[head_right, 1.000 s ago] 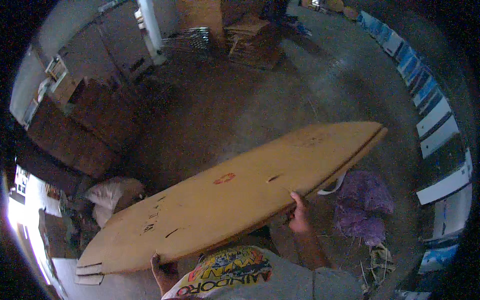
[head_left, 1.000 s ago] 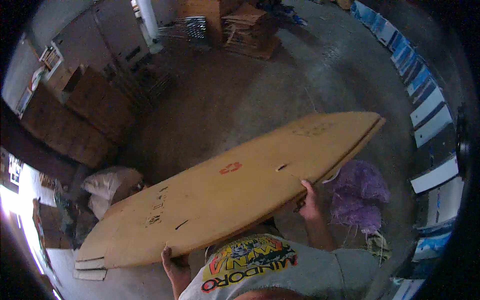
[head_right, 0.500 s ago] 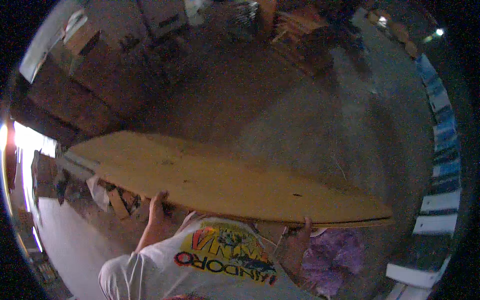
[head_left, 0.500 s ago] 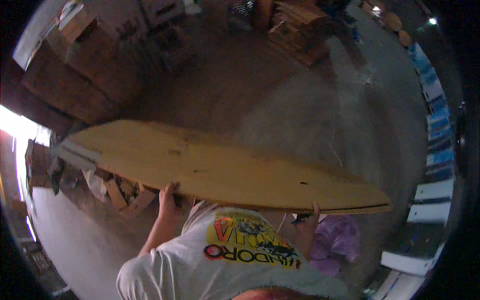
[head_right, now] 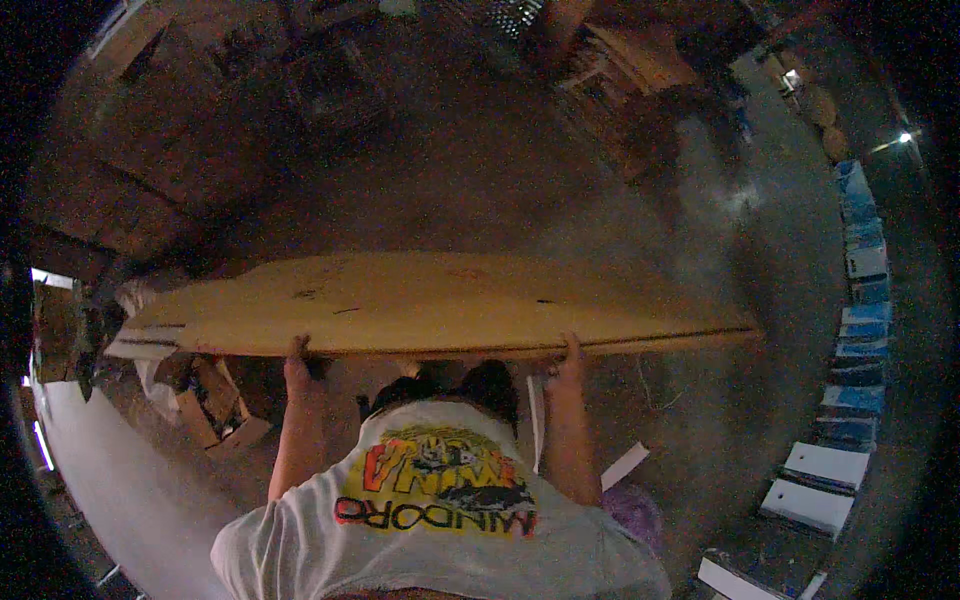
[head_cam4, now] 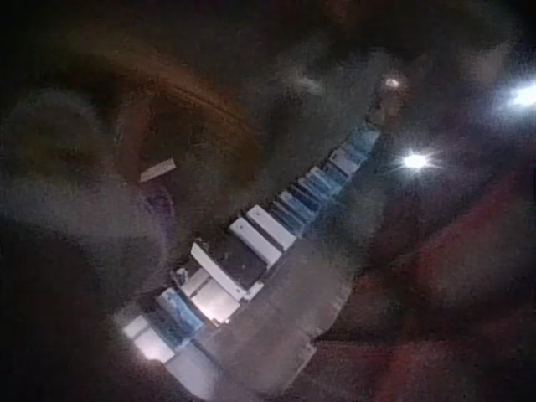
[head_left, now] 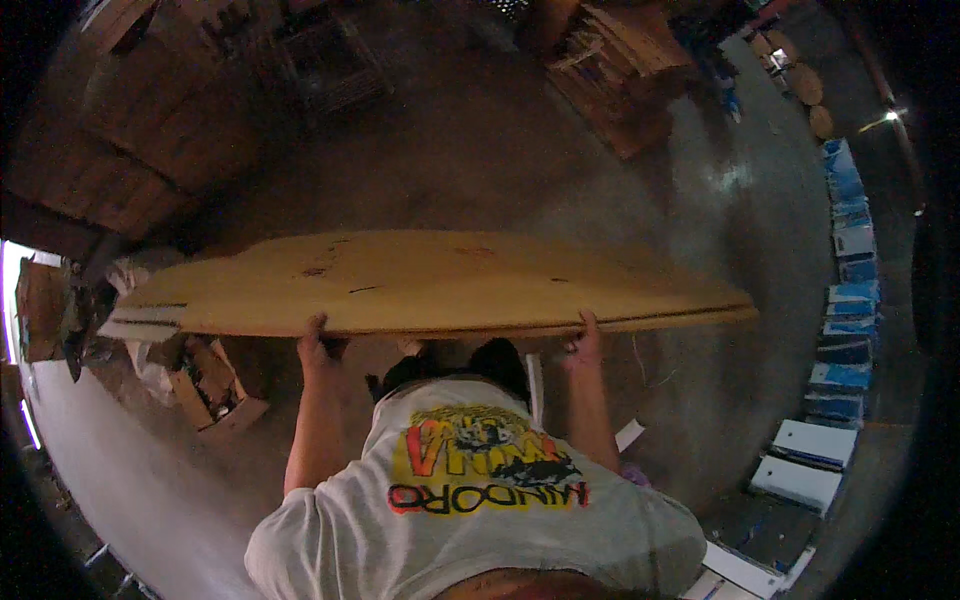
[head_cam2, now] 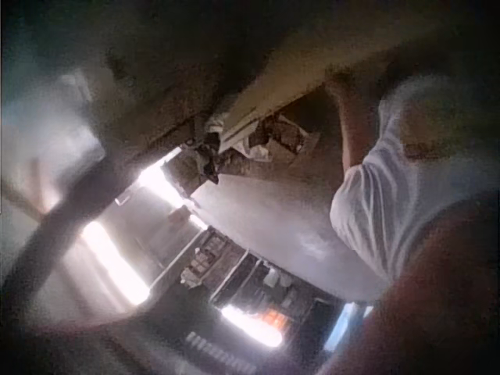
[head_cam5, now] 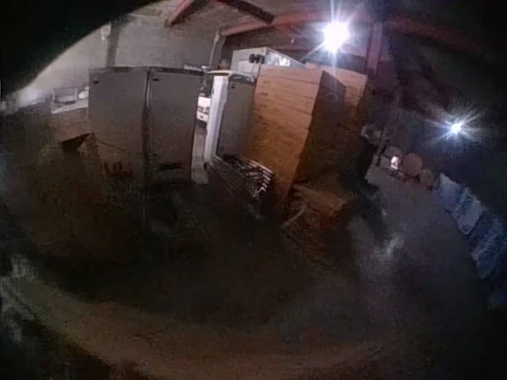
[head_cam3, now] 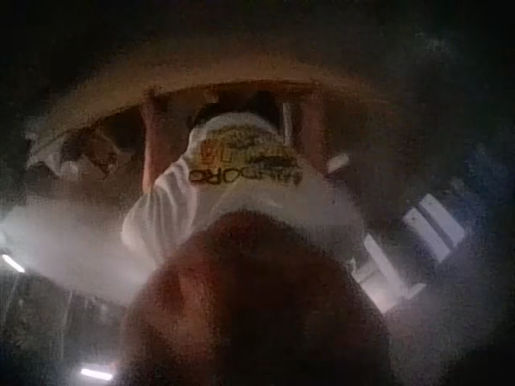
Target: The person repeatedly picks up flattened cardboard pieces from the floor, folds them, and stacks them into a growing pile. The person handles the cardboard by hand without using any tools.
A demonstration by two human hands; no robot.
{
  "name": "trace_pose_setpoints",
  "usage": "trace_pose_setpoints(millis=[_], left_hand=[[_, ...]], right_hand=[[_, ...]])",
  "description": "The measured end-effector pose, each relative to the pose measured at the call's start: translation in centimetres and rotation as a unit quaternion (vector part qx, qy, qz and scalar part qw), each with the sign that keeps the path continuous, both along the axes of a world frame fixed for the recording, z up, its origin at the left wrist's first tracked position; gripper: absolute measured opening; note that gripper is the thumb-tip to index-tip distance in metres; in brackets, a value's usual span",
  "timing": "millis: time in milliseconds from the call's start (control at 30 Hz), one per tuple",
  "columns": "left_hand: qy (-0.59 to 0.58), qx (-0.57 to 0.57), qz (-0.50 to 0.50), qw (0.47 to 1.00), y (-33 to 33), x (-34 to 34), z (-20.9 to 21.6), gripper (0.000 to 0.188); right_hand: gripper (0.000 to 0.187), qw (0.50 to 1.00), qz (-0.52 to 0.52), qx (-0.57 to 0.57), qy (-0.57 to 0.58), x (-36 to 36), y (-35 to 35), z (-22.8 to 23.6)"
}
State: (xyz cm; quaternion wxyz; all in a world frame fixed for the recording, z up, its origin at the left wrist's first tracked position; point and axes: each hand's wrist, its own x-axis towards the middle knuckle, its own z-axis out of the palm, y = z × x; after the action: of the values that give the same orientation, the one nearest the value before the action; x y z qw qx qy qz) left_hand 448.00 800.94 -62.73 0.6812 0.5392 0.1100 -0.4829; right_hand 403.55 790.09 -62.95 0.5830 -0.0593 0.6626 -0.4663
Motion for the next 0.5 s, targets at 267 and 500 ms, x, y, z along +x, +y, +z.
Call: trace_pose_setpoints(millis=[267, 500], left_hand=[[0.012, -0.108, 0.066, 0.992, 3.4, 1.8, -5.2, 0.035], [0.034, -0.098, 0.097, 0.990, 7.1, 4.0, -12.3, 0.037]], right_hand=[[0.036, 0.999, 0.041, 0.030, -0.010, 6.2, -6.8, -1.8], [0.040, 0.988, 0.107, -0.031, -0.108, 9.3, -9.3, -13.2]])
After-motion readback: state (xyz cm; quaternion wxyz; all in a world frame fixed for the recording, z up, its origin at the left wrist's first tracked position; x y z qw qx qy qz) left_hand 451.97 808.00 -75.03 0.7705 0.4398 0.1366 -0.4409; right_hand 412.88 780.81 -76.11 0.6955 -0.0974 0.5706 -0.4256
